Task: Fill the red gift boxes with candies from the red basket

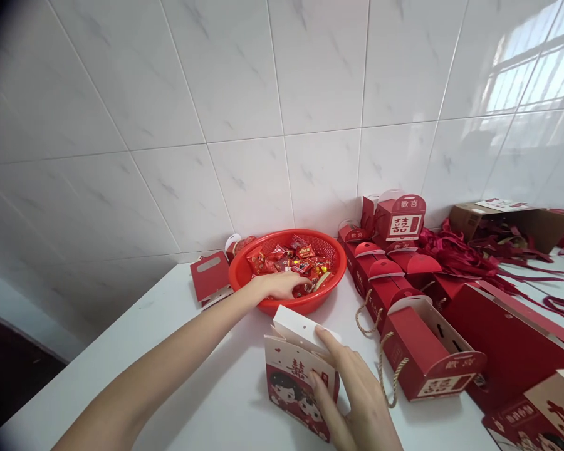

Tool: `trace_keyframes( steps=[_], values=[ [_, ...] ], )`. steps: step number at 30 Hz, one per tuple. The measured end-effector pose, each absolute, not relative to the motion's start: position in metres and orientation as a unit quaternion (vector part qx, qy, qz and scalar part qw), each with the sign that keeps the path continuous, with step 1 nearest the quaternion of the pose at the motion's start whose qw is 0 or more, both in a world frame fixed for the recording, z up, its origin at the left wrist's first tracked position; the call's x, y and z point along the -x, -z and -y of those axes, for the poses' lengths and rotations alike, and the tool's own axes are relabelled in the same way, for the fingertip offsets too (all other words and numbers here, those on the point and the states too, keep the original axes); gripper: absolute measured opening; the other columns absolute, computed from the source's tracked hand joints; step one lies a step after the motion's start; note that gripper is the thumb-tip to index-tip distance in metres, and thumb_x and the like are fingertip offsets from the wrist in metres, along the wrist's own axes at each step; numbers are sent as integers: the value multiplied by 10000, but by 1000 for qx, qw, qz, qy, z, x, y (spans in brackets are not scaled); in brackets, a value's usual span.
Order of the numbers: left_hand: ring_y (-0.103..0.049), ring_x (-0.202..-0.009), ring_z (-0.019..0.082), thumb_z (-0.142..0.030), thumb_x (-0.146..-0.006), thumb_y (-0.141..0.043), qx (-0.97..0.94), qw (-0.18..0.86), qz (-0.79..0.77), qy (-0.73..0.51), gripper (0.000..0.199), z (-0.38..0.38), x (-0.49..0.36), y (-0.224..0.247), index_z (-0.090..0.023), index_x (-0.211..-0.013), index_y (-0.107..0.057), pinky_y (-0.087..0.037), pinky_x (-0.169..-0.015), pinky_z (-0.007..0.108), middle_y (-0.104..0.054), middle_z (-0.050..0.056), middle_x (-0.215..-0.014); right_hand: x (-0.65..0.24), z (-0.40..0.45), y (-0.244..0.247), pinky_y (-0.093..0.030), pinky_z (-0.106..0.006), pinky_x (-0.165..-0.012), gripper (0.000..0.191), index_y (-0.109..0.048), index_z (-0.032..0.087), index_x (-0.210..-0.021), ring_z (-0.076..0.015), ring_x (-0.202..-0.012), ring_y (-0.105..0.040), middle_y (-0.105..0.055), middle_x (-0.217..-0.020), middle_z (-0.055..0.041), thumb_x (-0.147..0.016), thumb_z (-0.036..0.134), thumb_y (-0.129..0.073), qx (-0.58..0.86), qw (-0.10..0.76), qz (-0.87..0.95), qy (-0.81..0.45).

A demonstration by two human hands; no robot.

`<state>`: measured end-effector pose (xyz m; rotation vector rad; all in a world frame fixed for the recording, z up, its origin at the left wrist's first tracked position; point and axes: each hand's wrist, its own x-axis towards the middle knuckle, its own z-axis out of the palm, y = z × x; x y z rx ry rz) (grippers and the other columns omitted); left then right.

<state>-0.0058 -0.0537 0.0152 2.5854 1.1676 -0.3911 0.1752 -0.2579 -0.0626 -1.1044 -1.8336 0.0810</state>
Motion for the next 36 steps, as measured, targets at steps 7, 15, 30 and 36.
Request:
trace_keyframes(
  steps=[7,15,30,36],
  values=[
    [-588,-1246,384,-366,-755,-758,-854,86,-482,176,918,47,-22,-22,-234,-1558,-332,-511,-967,411,-505,217,-1472,-175,256,65,-622,-292,-856,456,-427,238,-1492,-236,-1119,-720,-700,-1298,-109,-1049,335,-474,447,488,748,-36],
    [-682,-1001,338,-210,-709,-730,-869,124,-457,146,503,37,-18,-10,-140,-1202,-657,-528,-785,341,-689,192,-1182,-175,257,66,-622,-302,-860,462,-440,236,-1491,-249,-1133,-715,-703,-1290,-114,-1043,337,-486,451,489,745,-42],
    [-691,-764,189,-188,-800,-550,-796,276,-526,-120,53,33,43,-8,-171,-848,-563,-499,-636,242,-728,28,-834,-176,256,65,-616,-262,-867,444,-474,252,-1469,-224,-1107,-729,-722,-1266,-84,-1037,350,-501,452,504,734,-54],
    [-681,-933,226,-188,-814,-547,-803,246,-523,-146,204,33,38,-8,-156,-989,-647,-515,-798,284,-736,52,-990,-178,257,62,-614,-270,-887,464,-454,245,-1480,-233,-1149,-713,-714,-1287,-85,-1028,323,-523,454,481,749,-46]
  ],
)
